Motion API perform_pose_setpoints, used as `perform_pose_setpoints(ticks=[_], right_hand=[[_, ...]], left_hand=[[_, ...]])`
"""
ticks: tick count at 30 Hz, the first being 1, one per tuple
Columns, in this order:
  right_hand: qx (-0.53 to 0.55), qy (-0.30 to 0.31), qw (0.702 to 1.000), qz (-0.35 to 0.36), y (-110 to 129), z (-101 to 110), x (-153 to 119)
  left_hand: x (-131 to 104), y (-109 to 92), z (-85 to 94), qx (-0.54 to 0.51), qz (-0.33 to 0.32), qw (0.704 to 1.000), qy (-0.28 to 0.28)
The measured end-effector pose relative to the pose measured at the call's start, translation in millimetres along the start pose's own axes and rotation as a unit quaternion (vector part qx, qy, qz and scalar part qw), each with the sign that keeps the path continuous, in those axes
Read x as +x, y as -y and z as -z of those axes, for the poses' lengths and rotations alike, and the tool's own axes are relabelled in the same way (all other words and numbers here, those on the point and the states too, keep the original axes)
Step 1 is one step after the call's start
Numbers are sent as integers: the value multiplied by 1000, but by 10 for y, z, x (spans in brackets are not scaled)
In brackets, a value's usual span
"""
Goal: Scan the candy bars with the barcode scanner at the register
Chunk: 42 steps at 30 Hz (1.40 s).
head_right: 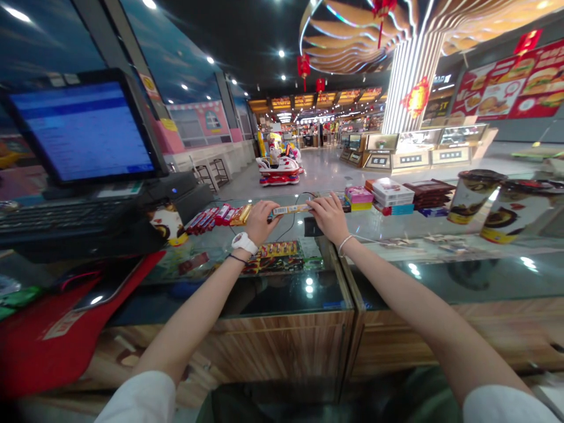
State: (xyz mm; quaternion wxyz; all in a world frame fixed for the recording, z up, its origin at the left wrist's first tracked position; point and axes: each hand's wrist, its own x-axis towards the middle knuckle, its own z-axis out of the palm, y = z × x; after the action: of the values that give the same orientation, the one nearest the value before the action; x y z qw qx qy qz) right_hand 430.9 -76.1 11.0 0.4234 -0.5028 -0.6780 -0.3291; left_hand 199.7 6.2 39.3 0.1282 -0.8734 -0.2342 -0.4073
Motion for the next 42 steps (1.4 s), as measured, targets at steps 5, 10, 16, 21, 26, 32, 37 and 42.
perform_pose_setpoints(ticks=[5,10,16,21,26,32,37,42], right_hand=[[-8,15,1000,0,-19,7,-4],[-14,17,1000,6,-44,-9,-9],[3,42,999,26,-46,27,33],[36,27,999,-11,-269,108,51],[65,61,995,-55,-698,70,-78],[118,185,976,-13,-889,-101,-244],[176,241,954,8,-883,-209,-315],[192,270,943,13,-880,-280,-349]], left_hand=[[-18,11,-37,-13,-3,1000,-7],[-23,43,-54,-30,0,999,-14],[-30,61,-60,-67,12,997,-32],[-25,118,-19,-60,52,996,-44],[-25,226,-12,-38,82,995,-47],[-50,296,-34,-11,103,994,-33],[-73,330,-47,1,110,994,-19],[-84,338,-69,4,110,994,-15]])
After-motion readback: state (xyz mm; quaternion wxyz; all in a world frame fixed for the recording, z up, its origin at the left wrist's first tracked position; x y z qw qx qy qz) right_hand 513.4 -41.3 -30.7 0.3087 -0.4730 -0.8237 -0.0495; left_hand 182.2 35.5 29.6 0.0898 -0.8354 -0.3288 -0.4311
